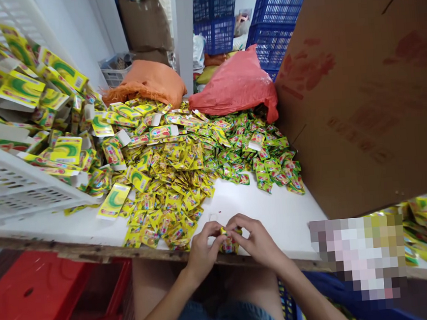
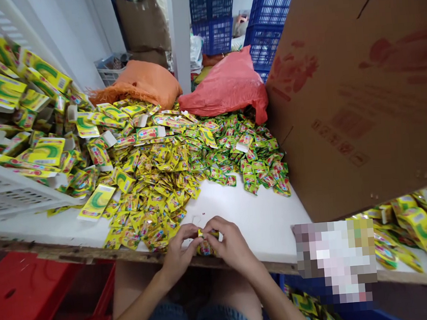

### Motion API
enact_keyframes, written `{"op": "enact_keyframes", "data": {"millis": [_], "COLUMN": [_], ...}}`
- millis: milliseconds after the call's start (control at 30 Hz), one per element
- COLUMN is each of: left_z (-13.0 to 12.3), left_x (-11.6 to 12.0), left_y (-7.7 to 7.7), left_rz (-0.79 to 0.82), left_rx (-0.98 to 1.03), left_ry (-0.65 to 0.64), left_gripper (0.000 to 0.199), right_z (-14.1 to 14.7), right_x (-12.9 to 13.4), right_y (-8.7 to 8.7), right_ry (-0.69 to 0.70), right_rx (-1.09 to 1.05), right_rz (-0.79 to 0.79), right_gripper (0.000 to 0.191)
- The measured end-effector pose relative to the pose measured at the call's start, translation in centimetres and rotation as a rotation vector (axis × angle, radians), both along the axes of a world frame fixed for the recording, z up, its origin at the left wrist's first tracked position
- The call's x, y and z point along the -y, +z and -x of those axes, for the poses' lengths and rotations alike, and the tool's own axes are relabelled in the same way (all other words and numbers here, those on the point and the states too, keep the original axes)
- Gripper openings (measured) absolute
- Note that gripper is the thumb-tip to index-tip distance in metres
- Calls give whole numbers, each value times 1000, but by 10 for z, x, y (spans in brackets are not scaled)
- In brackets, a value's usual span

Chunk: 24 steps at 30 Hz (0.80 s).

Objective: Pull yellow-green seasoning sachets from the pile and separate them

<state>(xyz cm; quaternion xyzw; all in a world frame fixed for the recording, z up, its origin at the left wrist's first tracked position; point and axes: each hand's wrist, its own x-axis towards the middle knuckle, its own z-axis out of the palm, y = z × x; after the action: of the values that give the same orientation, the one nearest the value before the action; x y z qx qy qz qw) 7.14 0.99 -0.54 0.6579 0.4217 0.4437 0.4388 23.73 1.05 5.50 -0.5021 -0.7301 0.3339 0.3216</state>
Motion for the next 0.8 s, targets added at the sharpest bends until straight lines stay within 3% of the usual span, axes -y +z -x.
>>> {"op": "enact_keyframes", "data": {"millis": [267,467,667,800], "left_z": [0,-1,0,1], "left_x": [-1,1,0,-1], "left_y": [-5,-4,-5,-4], "left_rz": [-2,-23,-91,-102], "left_rx": [10,-5,-50,-30], "left_ry": [12,48,17,10], "left_gripper": [18,20,15,15], "right_z": [1,-1,0,-5], "right_x": [-4,-14,-17,-10], "right_y": [9,14,20,13], "right_ry": [44,59,137,145], "right_rx": [181,153,270,205], "right_rz": [-21,82,-22,-6], "right_gripper": [18,17,26,21]}}
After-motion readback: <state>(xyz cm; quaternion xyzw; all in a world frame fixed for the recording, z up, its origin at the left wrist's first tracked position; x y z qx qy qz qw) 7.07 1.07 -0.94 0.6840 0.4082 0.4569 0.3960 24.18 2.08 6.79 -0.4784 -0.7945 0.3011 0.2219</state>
